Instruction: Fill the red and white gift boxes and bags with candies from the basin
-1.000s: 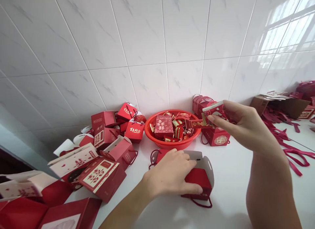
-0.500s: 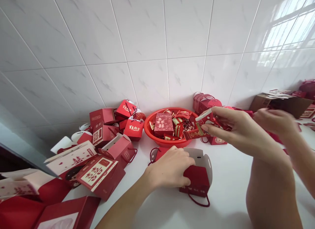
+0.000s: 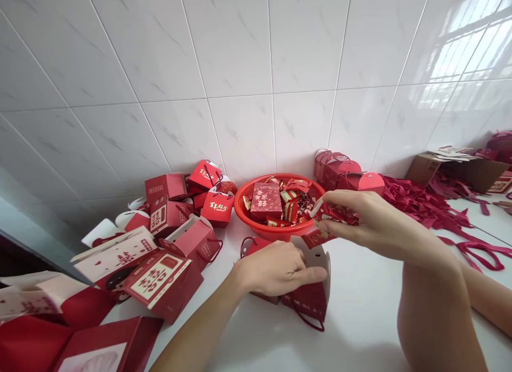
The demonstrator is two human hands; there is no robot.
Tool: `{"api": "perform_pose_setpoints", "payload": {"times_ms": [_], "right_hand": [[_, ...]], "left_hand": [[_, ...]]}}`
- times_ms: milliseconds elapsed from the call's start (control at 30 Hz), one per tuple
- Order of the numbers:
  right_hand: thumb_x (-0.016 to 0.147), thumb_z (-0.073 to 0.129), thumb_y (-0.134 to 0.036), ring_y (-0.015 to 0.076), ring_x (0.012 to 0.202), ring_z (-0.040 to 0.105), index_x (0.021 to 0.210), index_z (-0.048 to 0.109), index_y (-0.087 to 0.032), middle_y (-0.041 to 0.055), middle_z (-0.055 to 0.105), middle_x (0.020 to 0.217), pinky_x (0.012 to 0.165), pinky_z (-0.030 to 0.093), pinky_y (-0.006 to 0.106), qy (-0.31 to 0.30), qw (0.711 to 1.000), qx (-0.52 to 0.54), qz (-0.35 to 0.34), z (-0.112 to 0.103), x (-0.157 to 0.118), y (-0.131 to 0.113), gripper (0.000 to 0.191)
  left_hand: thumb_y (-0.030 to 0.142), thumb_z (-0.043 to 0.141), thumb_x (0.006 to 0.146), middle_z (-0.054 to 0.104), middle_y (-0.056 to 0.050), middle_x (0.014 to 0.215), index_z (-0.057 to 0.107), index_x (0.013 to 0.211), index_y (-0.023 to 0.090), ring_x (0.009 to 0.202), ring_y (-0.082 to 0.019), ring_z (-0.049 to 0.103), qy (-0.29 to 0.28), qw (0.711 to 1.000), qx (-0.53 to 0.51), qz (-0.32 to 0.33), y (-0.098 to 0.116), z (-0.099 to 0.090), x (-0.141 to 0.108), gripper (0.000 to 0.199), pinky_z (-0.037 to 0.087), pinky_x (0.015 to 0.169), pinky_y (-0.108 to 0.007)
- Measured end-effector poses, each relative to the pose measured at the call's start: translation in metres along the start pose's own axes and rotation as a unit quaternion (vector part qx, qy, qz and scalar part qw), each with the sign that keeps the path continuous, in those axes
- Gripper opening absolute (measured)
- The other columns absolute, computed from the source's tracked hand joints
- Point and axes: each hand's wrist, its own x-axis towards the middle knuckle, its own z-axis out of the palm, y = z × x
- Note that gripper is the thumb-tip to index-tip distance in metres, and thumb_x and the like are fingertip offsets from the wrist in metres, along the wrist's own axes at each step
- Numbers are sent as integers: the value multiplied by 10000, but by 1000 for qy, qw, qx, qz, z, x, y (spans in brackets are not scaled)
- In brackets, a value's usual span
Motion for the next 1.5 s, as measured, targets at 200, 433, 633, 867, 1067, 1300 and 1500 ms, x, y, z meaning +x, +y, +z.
{"api": "perform_pose_setpoints", "payload": {"times_ms": [200, 433, 633, 867, 1067, 1300, 1500], "right_hand": [[904, 563, -319, 118, 581, 495, 802, 579, -216, -23, 594, 683, 497, 324, 249, -42, 999, -12, -2, 3, -1, 1, 146], [925, 552, -383, 126, 595, 482, 791, 555, -205, -8, 581, 690, 521, 321, 252, -78, 996, -32, 3, 5, 2, -3, 223], [931, 523, -400, 120, 555, 466, 751, 501, -216, -16, 553, 655, 491, 286, 262, -132, 990, -16, 39, -2, -1, 0, 258], [921, 524, -335, 116, 573, 487, 734, 427, -217, -15, 573, 686, 529, 292, 270, -180, 983, -36, 13, 3, 3, -6, 241], [930, 504, -319, 136, 603, 528, 775, 451, -219, 1, 605, 712, 535, 288, 282, -230, 972, -34, 22, 19, 15, -8, 193], [941, 515, -357, 132, 570, 539, 796, 457, -219, -10, 628, 654, 528, 321, 267, -268, 962, 48, 14, 16, 15, -3, 208], [941, 519, -364, 120, 575, 479, 761, 416, -218, -22, 566, 661, 530, 296, 272, -242, 970, 5, -2, 22, 20, 1, 253]], "left_hand": [[354, 567, 906, 641, -31, 944, 689, 835, 204, 916, -198, 610, -23, 1000, -8, -10, -5, -12, -5, 205, 447, 717, -269], [550, 816, 633, 493, -92, 1374, 507, 1345, 225, 1243, -322, 507, -39, 997, -29, -63, -18, -10, -8, 842, 497, 861, -337], [517, 866, 572, 481, -79, 1313, 461, 1248, 239, 1183, -308, 526, 10, 996, -58, -70, -21, -7, -5, 835, 482, 875, -348], [485, 882, 547, 522, -57, 1180, 478, 1180, 241, 1114, -309, 545, 33, 995, -61, -73, -19, -10, -4, 789, 483, 863, -378], [477, 881, 555, 544, -67, 1216, 470, 1272, 257, 1198, -326, 523, 60, 994, -83, -23, -24, -8, -4, 855, 460, 962, -423], [582, 842, 561, 527, -57, 1116, 545, 1039, 208, 1043, -301, 578, 16, 997, -35, -74, -22, -13, -4, 675, 508, 829, -378], [525, 861, 566, 570, -68, 1178, 516, 1229, 229, 1110, -328, 577, 33, 997, -53, -54, -23, -12, -5, 803, 497, 909, -413]]}}
